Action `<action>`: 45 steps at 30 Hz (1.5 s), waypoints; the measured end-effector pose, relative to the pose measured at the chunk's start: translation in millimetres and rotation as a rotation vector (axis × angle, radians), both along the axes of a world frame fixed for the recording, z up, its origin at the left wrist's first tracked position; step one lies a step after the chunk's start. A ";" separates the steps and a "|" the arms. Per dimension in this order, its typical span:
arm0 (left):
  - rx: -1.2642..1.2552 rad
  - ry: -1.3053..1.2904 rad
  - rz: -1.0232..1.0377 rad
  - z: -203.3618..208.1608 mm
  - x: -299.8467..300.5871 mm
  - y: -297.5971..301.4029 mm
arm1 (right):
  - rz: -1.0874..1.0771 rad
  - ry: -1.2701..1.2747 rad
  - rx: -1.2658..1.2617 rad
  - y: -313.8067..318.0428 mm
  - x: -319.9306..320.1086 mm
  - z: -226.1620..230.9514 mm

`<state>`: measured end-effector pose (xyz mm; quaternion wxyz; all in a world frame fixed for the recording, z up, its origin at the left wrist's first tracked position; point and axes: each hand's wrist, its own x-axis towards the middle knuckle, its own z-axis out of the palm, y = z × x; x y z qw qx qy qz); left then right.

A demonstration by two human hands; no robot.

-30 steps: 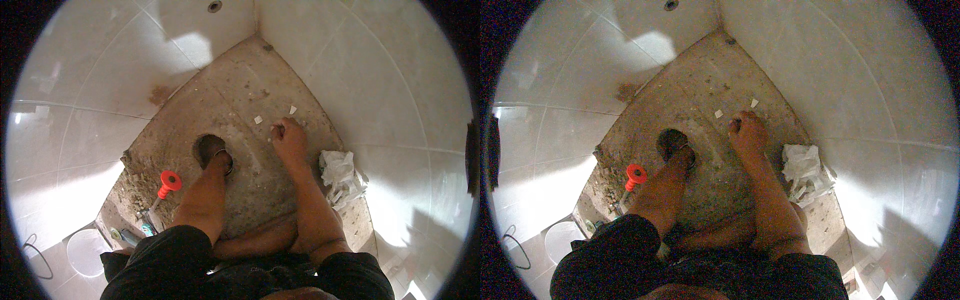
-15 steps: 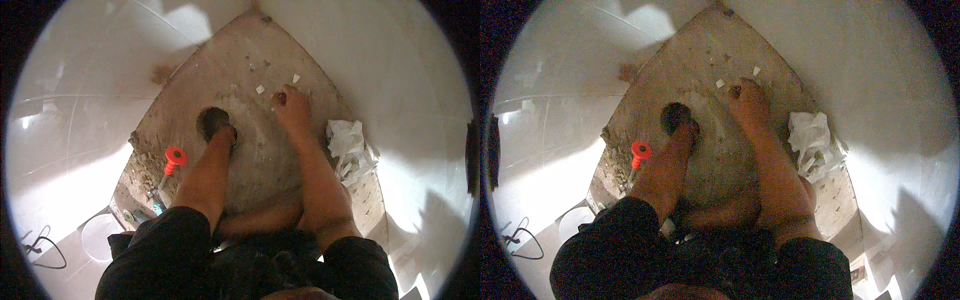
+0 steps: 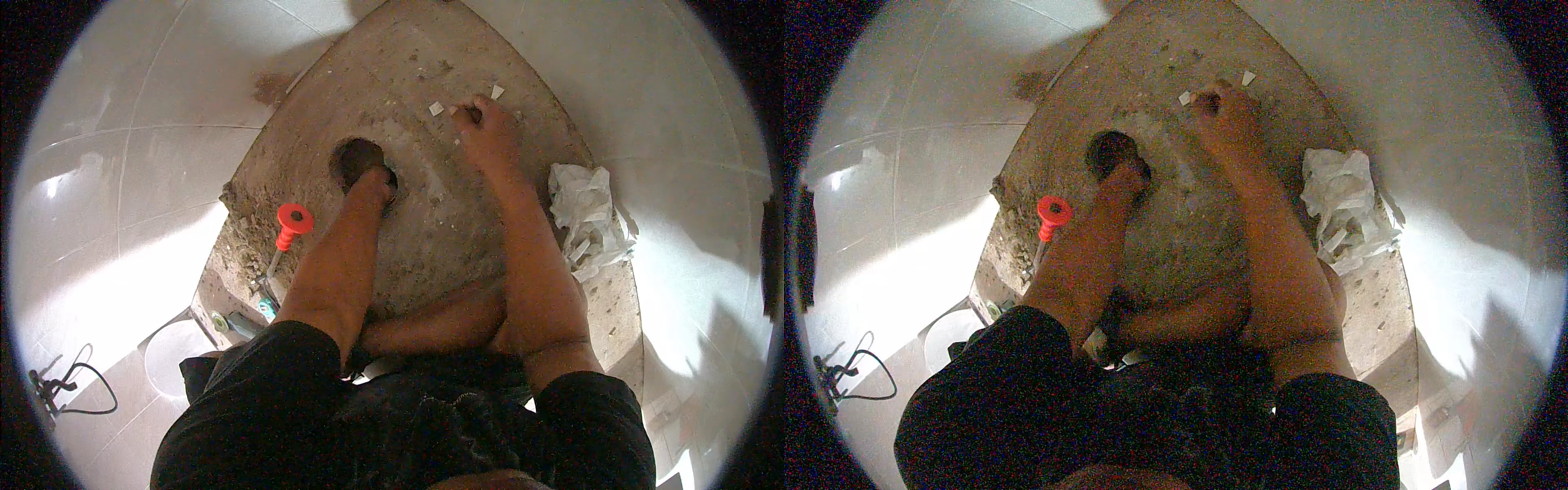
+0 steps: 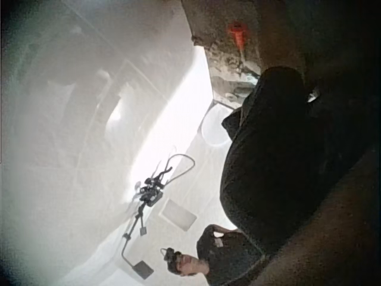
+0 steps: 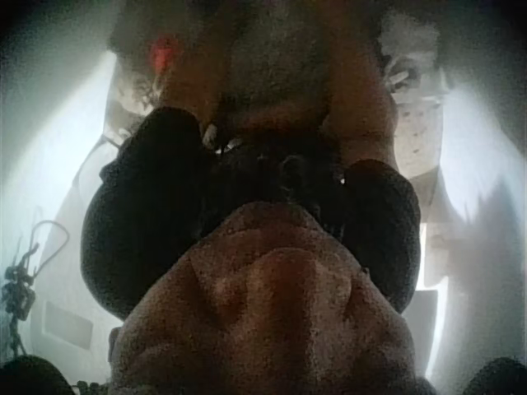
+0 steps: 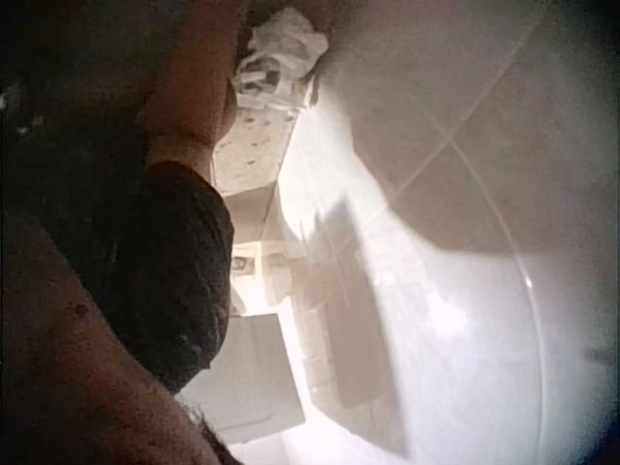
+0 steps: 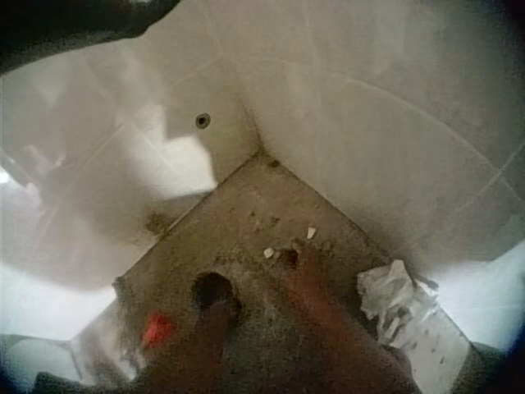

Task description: The person uses an angle grinder to cut the concrete floor around a pipe and then breaks the material away using a hammer and chisel, reaching into the hole to remove debris by hand.

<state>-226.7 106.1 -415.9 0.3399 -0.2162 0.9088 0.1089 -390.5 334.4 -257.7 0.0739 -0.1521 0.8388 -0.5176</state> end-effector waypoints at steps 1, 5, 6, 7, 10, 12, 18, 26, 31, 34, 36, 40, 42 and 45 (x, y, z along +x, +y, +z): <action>0.001 0.012 -0.002 5.2 0.9 0.2 | -0.012 0.008 0.018 0.0 0.3 1.5; 0.032 0.047 0.035 55.9 -14.4 24.9 | -0.072 0.081 -0.019 13.1 -4.5 -15.1; 0.034 0.051 0.062 68.4 -15.6 30.5 | -0.067 0.086 -0.003 14.5 -4.5 -12.2; 0.176 0.111 0.350 67.0 -12.5 28.4 | -0.051 0.093 0.005 12.1 -4.5 -5.0; 0.604 0.307 1.218 26.8 -7.1 9.7 | -0.008 0.117 0.038 4.4 -1.8 2.6; 0.828 0.420 1.543 -0.5 -1.1 -8.2 | 0.021 0.126 0.039 2.0 -2.7 9.8; 1.048 0.403 1.598 92.4 -32.8 43.1 | -0.106 0.073 0.160 22.0 -14.8 -9.4; 1.350 0.361 1.618 149.1 7.1 -1.4 | 0.076 -0.072 0.100 12.7 -9.4 8.9; 1.121 0.758 1.218 227.3 81.9 -80.9 | 0.035 -0.067 0.200 25.7 -25.2 -12.2; 0.358 0.461 1.158 244.5 190.4 -198.7 | 0.114 -0.123 0.307 4.9 5.4 25.7; -0.789 0.610 0.612 242.5 222.0 -195.1 | 0.120 -0.111 0.325 1.6 5.9 30.9; -0.252 0.997 0.279 243.9 129.0 -105.3 | 0.055 0.159 0.274 12.4 -11.5 -3.8; 0.111 0.927 0.279 227.8 71.1 -13.3 | 0.087 -0.011 0.198 21.3 -15.4 1.0; 0.306 0.758 0.164 170.9 37.0 33.3 | 0.048 0.027 0.339 21.2 -10.6 10.5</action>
